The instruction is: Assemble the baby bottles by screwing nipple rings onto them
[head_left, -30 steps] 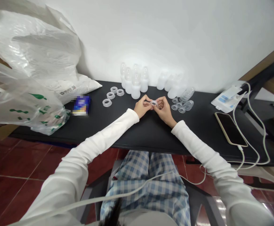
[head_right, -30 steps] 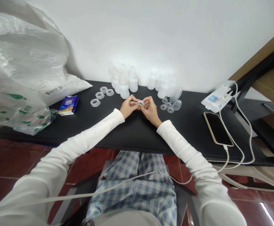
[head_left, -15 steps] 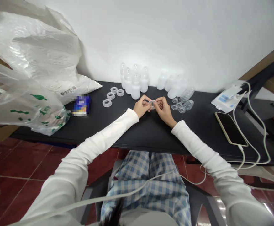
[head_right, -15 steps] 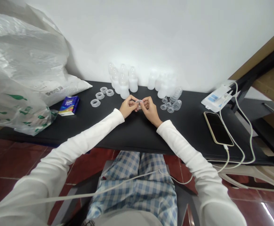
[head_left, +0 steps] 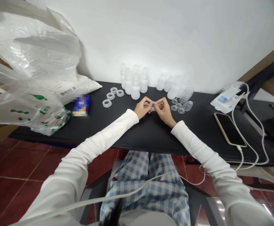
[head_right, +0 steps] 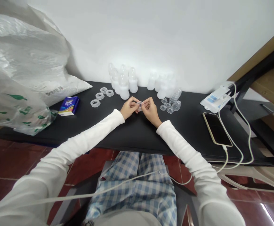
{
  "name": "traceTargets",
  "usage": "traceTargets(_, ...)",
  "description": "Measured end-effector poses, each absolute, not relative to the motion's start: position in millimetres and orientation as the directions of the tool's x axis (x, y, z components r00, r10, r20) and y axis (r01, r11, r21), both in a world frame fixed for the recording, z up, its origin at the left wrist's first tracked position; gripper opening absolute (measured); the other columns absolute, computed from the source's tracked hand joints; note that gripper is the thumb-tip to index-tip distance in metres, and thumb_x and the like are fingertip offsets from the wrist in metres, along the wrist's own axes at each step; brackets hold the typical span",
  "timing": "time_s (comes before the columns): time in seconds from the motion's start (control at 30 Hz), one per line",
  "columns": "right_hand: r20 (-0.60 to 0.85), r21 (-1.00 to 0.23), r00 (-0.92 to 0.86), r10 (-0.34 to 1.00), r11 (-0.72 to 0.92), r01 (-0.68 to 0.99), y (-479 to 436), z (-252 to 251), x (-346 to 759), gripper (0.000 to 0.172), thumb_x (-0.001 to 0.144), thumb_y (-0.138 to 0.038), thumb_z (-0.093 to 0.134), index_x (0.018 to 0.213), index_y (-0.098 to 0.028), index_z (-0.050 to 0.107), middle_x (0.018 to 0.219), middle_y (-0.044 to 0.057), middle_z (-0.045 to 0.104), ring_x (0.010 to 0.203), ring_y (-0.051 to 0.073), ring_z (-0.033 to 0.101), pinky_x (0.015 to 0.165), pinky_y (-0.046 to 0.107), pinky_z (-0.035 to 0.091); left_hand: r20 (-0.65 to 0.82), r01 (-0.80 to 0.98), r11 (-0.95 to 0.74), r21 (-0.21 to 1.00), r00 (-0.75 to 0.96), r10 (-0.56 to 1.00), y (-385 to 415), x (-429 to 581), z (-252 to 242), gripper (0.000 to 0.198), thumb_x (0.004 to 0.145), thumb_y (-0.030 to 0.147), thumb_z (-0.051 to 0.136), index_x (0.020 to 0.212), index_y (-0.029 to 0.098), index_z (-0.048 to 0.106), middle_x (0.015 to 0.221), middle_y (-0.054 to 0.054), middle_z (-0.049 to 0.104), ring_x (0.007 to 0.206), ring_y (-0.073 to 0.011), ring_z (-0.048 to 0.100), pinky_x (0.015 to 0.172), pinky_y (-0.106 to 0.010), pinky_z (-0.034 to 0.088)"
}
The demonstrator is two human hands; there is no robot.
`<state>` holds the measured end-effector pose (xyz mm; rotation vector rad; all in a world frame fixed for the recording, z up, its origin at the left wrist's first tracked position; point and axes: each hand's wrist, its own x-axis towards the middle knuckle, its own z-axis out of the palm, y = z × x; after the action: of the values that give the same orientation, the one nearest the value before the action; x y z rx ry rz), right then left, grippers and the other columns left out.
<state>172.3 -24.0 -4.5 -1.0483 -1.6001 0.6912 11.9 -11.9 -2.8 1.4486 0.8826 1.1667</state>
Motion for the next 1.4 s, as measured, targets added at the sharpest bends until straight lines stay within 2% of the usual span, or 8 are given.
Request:
traceTargets(0.13,0.462,-0.842,-0.111,0.88,0.474,0.256,-25,-3,174,0.049,0.082,-0.068,0.067,0.099,-0.026,0.048,0.072,-0.005,0.05,0.062,0.012,0.05,0.06,0.028,0.043,0.235,-0.058,-0.227,0.972,0.229,0.945,-9,10,-7,0.021,0.085,0.026,0.072,0.093,0.02,0.053,0.068,0.005,0.068,0.057,-0.0084,0.065,0.062,-0.021,0.052)
traceTargets(0.27,0.404,-0.905,-0.128,0.906,0.416,0.086,-22,-3,175,0.059,0.081,-0.076,0.062,0.111,-0.029,0.043,0.082,-0.004,0.056,0.067,0.013,0.055,0.065,0.029,0.05,0.262,-0.105,-0.245,0.964,0.201,0.944,-3,9,-9,0.018,0.084,0.018,0.067,0.094,0.02,0.052,0.076,0.003,0.068,0.065,-0.0093,0.066,0.071,-0.024,0.055)
traceTargets(0.47,0.321,-0.932,-0.181,0.93,0.344,0.112,-20,-2,175,0.053,0.08,-0.073,0.065,0.098,-0.024,0.064,0.089,0.001,0.064,0.07,0.012,0.056,0.06,0.027,0.049,0.32,-0.183,-0.279,0.943,0.253,0.913,1,11,-6,0.021,0.075,0.018,0.072,0.089,0.02,0.057,0.1,-0.001,0.064,0.076,-0.0099,0.064,0.071,-0.026,0.057)
traceTargets(0.63,0.381,-0.919,0.02,0.925,0.376,0.116,-19,-2,178,0.049,0.075,-0.067,0.075,0.092,-0.022,0.067,0.084,0.0,0.065,0.068,0.011,0.053,0.063,0.028,0.048,0.283,-0.148,-0.253,0.956,0.252,0.925,1,20,-7,0.024,0.079,0.017,0.069,0.101,0.019,0.059,0.104,-0.003,0.069,0.08,-0.0103,0.065,0.075,-0.024,0.055)
traceTargets(0.87,0.608,-0.782,0.286,0.741,0.496,0.378,-23,10,190,0.044,0.081,-0.062,0.072,0.078,-0.022,0.056,0.073,-0.004,0.052,0.066,0.012,0.047,0.065,0.029,0.042,0.272,0.138,-0.279,0.95,0.069,0.96,35,55,-10,0.037,0.086,0.014,0.062,0.122,0.017,0.052,0.125,-0.014,0.064,0.101,-0.0177,0.068,0.091,-0.035,0.055)
traceTargets(1.1,0.73,-0.665,0.351,0.586,0.492,0.562,-23,18,202,0.043,0.085,-0.061,0.068,0.074,-0.023,0.049,0.069,-0.005,0.044,0.064,0.013,0.044,0.065,0.031,0.044,0.276,0.374,-0.225,0.9,-0.09,0.957,105,104,9,0.063,0.085,0.023,0.072,0.137,0.011,0.037,0.147,-0.026,0.044,0.145,-0.0312,0.044,0.119,-0.043,0.035)
traceTargets(1.27,0.74,-0.658,0.38,0.556,0.48,0.58,-17,15,208,0.035,0.088,-0.057,0.066,0.091,-0.022,0.061,0.074,-0.003,0.048,0.065,0.014,0.046,0.068,0.033,0.047,0.196,0.532,-0.109,0.84,-0.109,0.975,125,115,16,0.051,0.084,0.03,0.074,0.122,0.013,0.045,0.135,-0.028,0.054,0.135,-0.0365,0.053,0.113,-0.048,0.037)
traceTargets(1.4,0.739,-0.647,0.334,0.585,0.476,0.595,-15,15,212,0.035,0.091,-0.053,0.064,0.106,-0.022,0.068,0.09,0.003,0.058,0.076,0.016,0.055,0.074,0.034,0.051,0.263,0.584,-0.159,0.796,-0.097,0.96,113,107,8,0.042,0.082,0.03,0.076,0.109,0.014,0.048,0.126,-0.027,0.056,0.129,-0.0374,0.055,0.108,-0.049,0.041)
